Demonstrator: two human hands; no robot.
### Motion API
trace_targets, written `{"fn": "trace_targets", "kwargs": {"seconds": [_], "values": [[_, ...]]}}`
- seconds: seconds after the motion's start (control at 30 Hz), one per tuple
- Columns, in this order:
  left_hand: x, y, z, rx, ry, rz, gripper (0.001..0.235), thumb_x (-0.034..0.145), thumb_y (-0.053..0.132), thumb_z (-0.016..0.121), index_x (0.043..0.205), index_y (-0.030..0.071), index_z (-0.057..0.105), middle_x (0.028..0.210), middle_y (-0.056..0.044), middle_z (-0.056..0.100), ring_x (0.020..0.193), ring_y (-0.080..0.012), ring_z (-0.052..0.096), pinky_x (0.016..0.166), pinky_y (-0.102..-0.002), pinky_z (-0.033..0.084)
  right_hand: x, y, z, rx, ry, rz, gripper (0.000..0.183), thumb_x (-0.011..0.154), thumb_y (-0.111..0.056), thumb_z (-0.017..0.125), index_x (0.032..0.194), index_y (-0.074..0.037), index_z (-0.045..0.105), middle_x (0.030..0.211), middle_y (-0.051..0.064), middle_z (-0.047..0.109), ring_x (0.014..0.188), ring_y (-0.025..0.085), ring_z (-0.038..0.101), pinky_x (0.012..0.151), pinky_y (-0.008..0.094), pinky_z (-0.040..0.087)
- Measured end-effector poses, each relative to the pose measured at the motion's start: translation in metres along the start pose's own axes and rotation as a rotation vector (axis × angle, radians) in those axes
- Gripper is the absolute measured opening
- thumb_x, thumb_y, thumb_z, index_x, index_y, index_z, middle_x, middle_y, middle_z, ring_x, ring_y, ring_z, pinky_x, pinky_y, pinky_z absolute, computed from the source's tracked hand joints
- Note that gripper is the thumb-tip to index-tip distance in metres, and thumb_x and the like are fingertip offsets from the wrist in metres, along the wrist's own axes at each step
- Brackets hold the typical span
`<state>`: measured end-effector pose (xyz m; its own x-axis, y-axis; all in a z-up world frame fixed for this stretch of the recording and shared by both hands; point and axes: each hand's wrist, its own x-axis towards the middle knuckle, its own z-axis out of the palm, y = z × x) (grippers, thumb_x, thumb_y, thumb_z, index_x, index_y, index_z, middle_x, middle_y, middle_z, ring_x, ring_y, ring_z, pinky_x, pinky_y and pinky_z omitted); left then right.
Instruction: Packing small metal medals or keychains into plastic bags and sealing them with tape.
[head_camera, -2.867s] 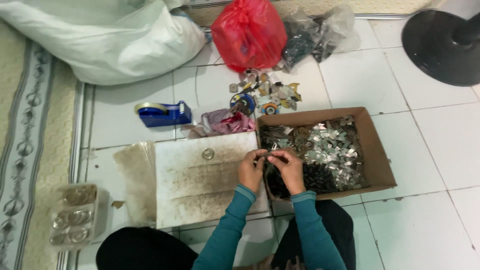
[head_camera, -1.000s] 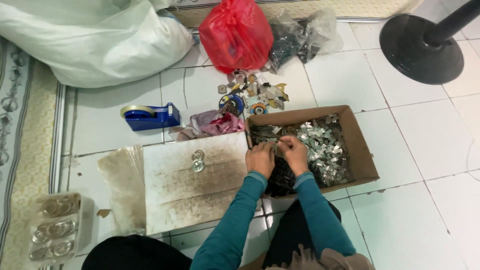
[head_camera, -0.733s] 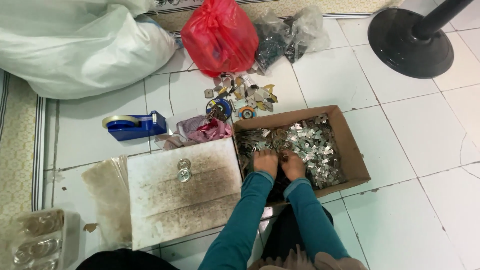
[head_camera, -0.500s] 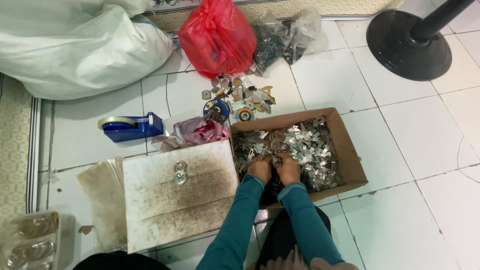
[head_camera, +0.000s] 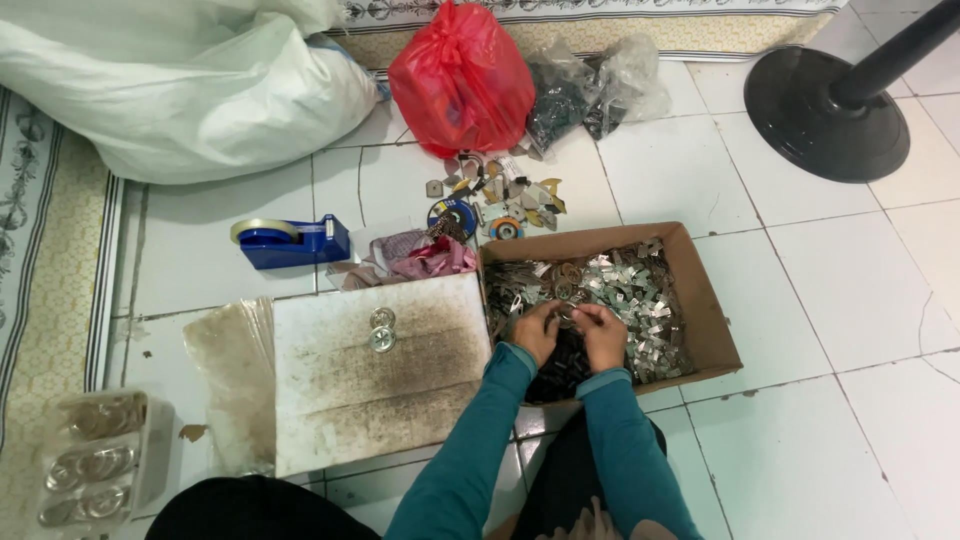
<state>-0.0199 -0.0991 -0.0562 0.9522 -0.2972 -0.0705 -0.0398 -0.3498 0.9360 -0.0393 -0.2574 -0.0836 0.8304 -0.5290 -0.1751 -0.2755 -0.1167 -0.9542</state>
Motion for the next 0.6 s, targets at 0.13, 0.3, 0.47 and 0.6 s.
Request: {"fn": "trace_targets", "kwargs": {"seconds": [0.13,0.3,0.47,0.6], "values": [[-0.028,0.005,-0.018,-0.123,0.104,0.065,0.038,0.103,0.015,0.058,0.139,0.005,0.061,0.130,-0.023,0.066,0.125,-0.0391,0.060,0.108,-0.049,0.050,-0.053,-0.051,0.011,0.177,-0.071,0.051,0.033,0.085,-0.015,0.082,0.112,-0.001,0.072,0.085,0.010,0.068,0.065,0.014,0.067,0.054,0.019,0.050],[-0.084,0.023,-0.065,-0.351,0.454,-0.021,0.040,0.096,0.005,0.067,0.135,0.011,0.064,0.101,-0.015,0.074,0.099,-0.0283,0.071,0.088,-0.043,0.059,-0.097,-0.076,0.056,0.281,-0.209,-0.003,0.027,0.084,-0.012,0.083,0.106,-0.002,0.073,0.077,0.008,0.068,0.060,0.016,0.069,0.052,0.020,0.051],[-0.144,-0.009,-0.136,-0.104,0.721,0.044,0.029,0.090,0.009,0.076,0.119,0.009,0.074,0.091,-0.016,0.076,0.087,-0.0310,0.074,0.077,-0.041,0.061,-0.147,-0.082,0.128,0.107,-0.356,-0.116,0.024,0.080,-0.011,0.086,0.101,-0.004,0.079,0.077,0.012,0.073,0.060,0.018,0.070,0.049,0.024,0.050],[-0.182,-0.055,-0.179,0.381,0.848,-0.086,0.026,0.088,0.029,0.078,0.114,0.028,0.074,0.101,0.006,0.070,0.096,-0.0189,0.068,0.083,-0.038,0.054,-0.177,-0.049,0.196,-0.011,-0.442,-0.133,0.023,0.078,-0.018,0.087,0.099,-0.011,0.080,0.077,0.008,0.074,0.058,0.017,0.069,0.055,0.029,0.054]]}}
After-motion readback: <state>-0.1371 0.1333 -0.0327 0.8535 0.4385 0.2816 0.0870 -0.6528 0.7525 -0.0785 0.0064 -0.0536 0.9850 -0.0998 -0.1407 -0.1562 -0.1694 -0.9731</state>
